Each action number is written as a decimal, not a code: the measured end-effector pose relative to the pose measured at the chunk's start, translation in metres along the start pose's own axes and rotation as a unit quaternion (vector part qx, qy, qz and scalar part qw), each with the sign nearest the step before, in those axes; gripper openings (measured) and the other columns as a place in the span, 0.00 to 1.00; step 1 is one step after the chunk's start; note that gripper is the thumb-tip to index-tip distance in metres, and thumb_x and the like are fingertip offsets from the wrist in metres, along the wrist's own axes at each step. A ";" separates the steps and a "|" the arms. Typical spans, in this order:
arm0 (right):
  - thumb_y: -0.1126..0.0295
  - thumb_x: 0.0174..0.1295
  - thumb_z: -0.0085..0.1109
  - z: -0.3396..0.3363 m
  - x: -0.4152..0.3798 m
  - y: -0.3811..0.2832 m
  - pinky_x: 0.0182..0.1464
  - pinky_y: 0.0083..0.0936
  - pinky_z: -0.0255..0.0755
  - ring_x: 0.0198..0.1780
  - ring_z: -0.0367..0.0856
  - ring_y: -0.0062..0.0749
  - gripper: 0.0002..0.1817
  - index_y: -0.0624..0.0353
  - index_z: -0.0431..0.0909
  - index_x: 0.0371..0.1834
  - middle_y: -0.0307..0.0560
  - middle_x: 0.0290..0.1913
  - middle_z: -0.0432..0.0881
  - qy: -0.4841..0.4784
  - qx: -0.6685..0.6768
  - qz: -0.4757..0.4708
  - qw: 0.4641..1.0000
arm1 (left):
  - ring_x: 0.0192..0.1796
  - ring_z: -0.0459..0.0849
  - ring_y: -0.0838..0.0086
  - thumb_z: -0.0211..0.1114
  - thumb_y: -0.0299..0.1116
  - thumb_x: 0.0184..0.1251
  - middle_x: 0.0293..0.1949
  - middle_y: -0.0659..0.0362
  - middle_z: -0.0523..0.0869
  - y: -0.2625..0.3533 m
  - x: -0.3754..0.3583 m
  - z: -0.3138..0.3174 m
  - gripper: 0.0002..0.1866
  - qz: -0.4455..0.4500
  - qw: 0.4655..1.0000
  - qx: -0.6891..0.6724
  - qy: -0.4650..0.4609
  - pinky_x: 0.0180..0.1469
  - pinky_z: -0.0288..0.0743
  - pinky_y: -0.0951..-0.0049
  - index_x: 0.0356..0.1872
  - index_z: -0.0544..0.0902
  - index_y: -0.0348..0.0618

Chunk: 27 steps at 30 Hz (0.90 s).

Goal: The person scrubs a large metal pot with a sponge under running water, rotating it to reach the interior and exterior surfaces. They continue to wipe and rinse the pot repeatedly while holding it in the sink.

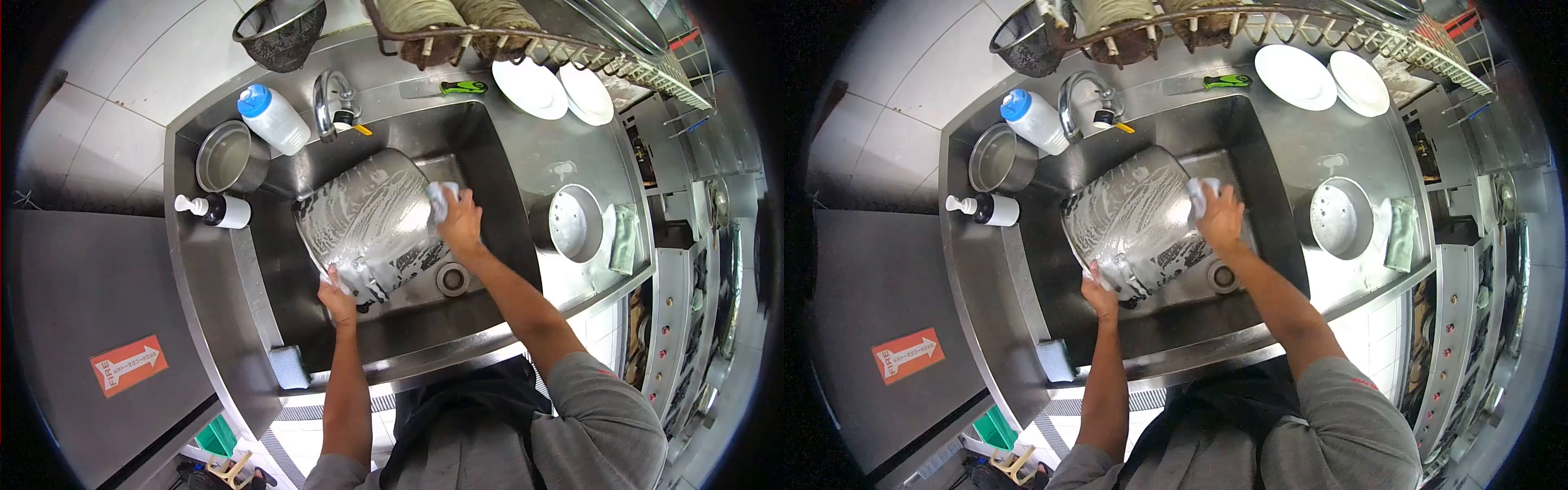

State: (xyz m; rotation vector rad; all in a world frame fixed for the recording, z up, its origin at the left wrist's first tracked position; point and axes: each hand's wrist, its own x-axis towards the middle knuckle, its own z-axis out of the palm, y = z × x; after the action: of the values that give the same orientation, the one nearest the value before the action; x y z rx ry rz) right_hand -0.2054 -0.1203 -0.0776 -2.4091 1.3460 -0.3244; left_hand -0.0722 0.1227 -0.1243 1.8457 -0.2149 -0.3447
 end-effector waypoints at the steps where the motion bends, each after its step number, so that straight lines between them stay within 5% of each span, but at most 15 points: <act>1: 0.70 0.48 0.65 -0.007 0.007 0.000 0.51 0.44 0.65 0.50 0.74 0.51 0.33 0.40 0.71 0.62 0.54 0.48 0.70 0.002 0.001 -0.003 1.000 | 0.29 0.72 0.78 0.54 0.41 0.75 0.24 0.59 0.79 -0.001 -0.001 -0.001 0.20 0.049 0.998 0.031 0.018 0.32 0.69 0.72 0.33 0.78 0.30; 2: 0.72 0.47 0.65 -0.015 0.012 0.000 0.50 0.44 0.67 0.49 0.75 0.51 0.34 0.40 0.71 0.62 0.54 0.48 0.71 -0.012 0.019 -0.007 1.000 | 0.24 0.68 0.78 0.55 0.41 0.74 0.18 0.60 0.77 -0.001 0.000 -0.002 0.22 0.099 0.992 0.063 0.035 0.27 0.67 0.70 0.27 0.77 0.29; 6: 0.78 0.44 0.64 -0.110 -0.023 -0.006 0.46 0.43 0.71 0.46 0.77 0.52 0.34 0.43 0.73 0.60 0.53 0.46 0.72 0.002 0.061 -0.058 0.996 | 0.32 0.76 0.71 0.53 0.43 0.75 0.29 0.52 0.84 -0.031 0.012 0.001 0.21 0.032 0.999 0.032 -0.006 0.40 0.73 0.65 0.41 0.81 0.31; 9: 0.75 0.52 0.63 -0.185 -0.049 0.014 0.46 0.43 0.72 0.43 0.78 0.52 0.23 0.47 0.80 0.53 0.54 0.38 0.76 0.137 0.075 -0.047 0.987 | 0.41 0.83 0.58 0.57 0.51 0.69 0.38 0.44 0.85 -0.001 0.040 0.000 0.26 0.059 0.990 0.110 -0.069 0.46 0.73 0.62 0.45 0.80 0.31; 11: 0.69 0.55 0.62 -0.216 -0.053 0.051 0.48 0.41 0.72 0.44 0.78 0.53 0.19 0.48 0.80 0.52 0.56 0.37 0.79 0.125 -0.002 -0.005 0.992 | 0.45 0.83 0.46 0.54 0.54 0.70 0.38 0.35 0.83 0.020 0.071 0.006 0.30 0.134 0.975 0.165 -0.063 0.45 0.72 0.55 0.41 0.79 0.26; 14: 0.68 0.52 0.62 -0.210 -0.041 0.109 0.52 0.40 0.72 0.46 0.78 0.54 0.20 0.48 0.80 0.52 0.59 0.41 0.79 0.080 -0.048 0.072 0.993 | 0.45 0.82 0.43 0.51 0.53 0.72 0.36 0.32 0.81 0.022 0.095 0.018 0.30 0.012 0.974 0.225 -0.029 0.43 0.71 0.51 0.36 0.78 0.26; 18: 0.68 0.47 0.61 -0.181 -0.019 0.129 0.58 0.41 0.70 0.52 0.75 0.58 0.30 0.48 0.74 0.59 0.65 0.47 0.78 -0.027 -0.102 0.145 0.984 | 0.36 0.79 0.39 0.48 0.51 0.74 0.29 0.36 0.81 0.019 0.057 0.029 0.28 0.074 0.980 0.183 0.007 0.37 0.69 0.52 0.32 0.77 0.30; 20: 0.63 0.51 0.60 -0.152 -0.008 0.173 0.66 0.47 0.60 0.66 0.60 0.68 0.39 0.53 0.58 0.69 0.72 0.58 0.70 -0.109 -0.105 0.123 0.981 | 0.34 0.77 0.38 0.49 0.48 0.74 0.28 0.38 0.81 0.015 0.034 0.038 0.24 0.070 0.990 0.123 0.007 0.37 0.69 0.53 0.36 0.77 0.32; 22: 0.69 0.50 0.55 -0.118 0.000 0.231 0.69 0.48 0.52 0.65 0.62 0.66 0.30 0.67 0.71 0.59 0.71 0.64 0.63 -0.118 -0.181 0.019 0.976 | 0.37 0.78 0.38 0.50 0.46 0.75 0.31 0.37 0.81 0.005 0.025 0.048 0.22 0.032 0.994 0.104 -0.029 0.39 0.70 0.53 0.41 0.78 0.33; 23: 0.62 0.54 0.58 -0.099 0.010 0.280 0.66 0.45 0.60 0.65 0.64 0.66 0.36 0.57 0.61 0.68 0.71 0.61 0.69 -0.123 -0.218 -0.002 0.968 | 0.37 0.78 0.38 0.50 0.46 0.75 0.31 0.37 0.81 0.008 0.025 0.051 0.22 0.026 0.994 0.101 -0.022 0.39 0.70 0.53 0.41 0.78 0.33; 27: 0.62 0.54 0.62 -0.166 -0.004 0.175 0.57 0.45 0.70 0.54 0.78 0.57 0.31 0.58 0.69 0.63 0.67 0.51 0.78 -0.109 -0.196 0.087 0.971 | 0.44 0.79 0.38 0.48 0.46 0.75 0.36 0.36 0.82 0.030 0.021 0.058 0.22 0.003 0.994 0.075 -0.077 0.44 0.71 0.52 0.46 0.78 0.34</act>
State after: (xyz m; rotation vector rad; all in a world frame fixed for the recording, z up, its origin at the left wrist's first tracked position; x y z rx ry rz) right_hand -0.4030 -0.2342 0.0002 -2.5088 1.6237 0.2731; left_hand -0.0720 0.0547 -0.1139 1.9678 -0.3601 -0.4782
